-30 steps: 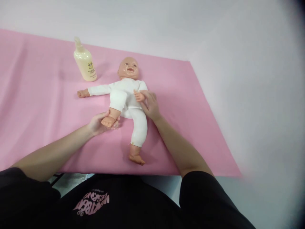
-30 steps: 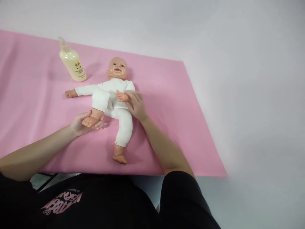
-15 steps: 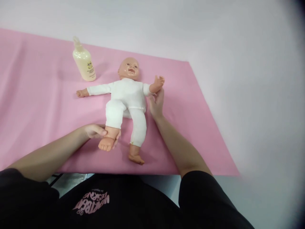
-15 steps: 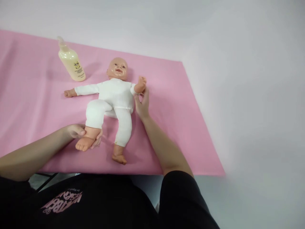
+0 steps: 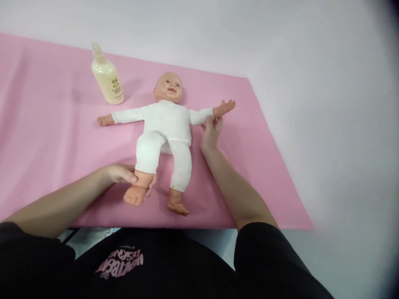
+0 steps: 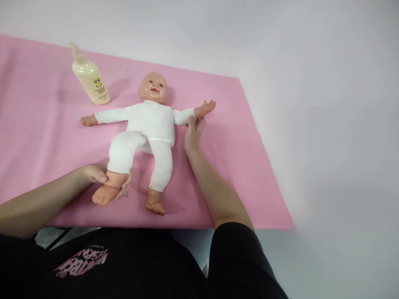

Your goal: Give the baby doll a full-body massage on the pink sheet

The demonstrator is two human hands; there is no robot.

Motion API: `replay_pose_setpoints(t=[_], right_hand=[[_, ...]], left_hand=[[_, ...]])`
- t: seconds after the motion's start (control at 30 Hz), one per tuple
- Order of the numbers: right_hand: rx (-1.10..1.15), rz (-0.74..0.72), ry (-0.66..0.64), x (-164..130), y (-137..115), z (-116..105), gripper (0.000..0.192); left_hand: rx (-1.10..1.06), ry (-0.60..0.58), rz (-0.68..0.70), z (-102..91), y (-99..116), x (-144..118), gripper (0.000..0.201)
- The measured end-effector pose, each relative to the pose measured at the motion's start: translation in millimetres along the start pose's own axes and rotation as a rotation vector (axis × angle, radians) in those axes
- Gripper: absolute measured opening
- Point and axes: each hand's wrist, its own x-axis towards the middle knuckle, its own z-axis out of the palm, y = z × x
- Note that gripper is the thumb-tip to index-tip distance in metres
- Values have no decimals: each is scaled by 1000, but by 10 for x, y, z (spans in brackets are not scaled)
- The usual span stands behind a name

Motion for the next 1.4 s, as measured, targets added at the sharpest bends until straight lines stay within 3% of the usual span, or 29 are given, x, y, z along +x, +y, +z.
replay_pose_setpoints(t=[0.1,0.2,0.37,0.5,0.67,0.9,1.03,1.17,1.3,1.4], right_hand=[[-135,-214,-68,-108,-198,92,68],[-255,-334,-151,-224,-299,157,64],[-439,-546,-462,-326,-425,198,44],[-533,-605,-587,-330,-529,215,36],[-476,-541,-499,-323,-477,215,42],[-164,-262,-183,-168,-195,153,62],[3,24,-27,-20,-30,58,63],[155,301,106,68,73,6,58],[168,283,106,46,-11,15,64],[51,67,24,-13,-125,44,69]], left_hand=[[-133,83,189,-33,-24,22,54],[-217,240,334,-67,-23,35,52],[-306,528,283,-59,-12,56,52],[-357,577,243,-86,-45,65,53],[-283,406,184,-75,-40,46,57],[-26,9,-87,32,16,-32,68],[217,1,-248,-63,-23,-56,56],[214,-24,-245,-100,-12,-44,50],[84,-153,-139,-74,-1,-32,50],[-91,-122,42,-79,-46,-25,54]])
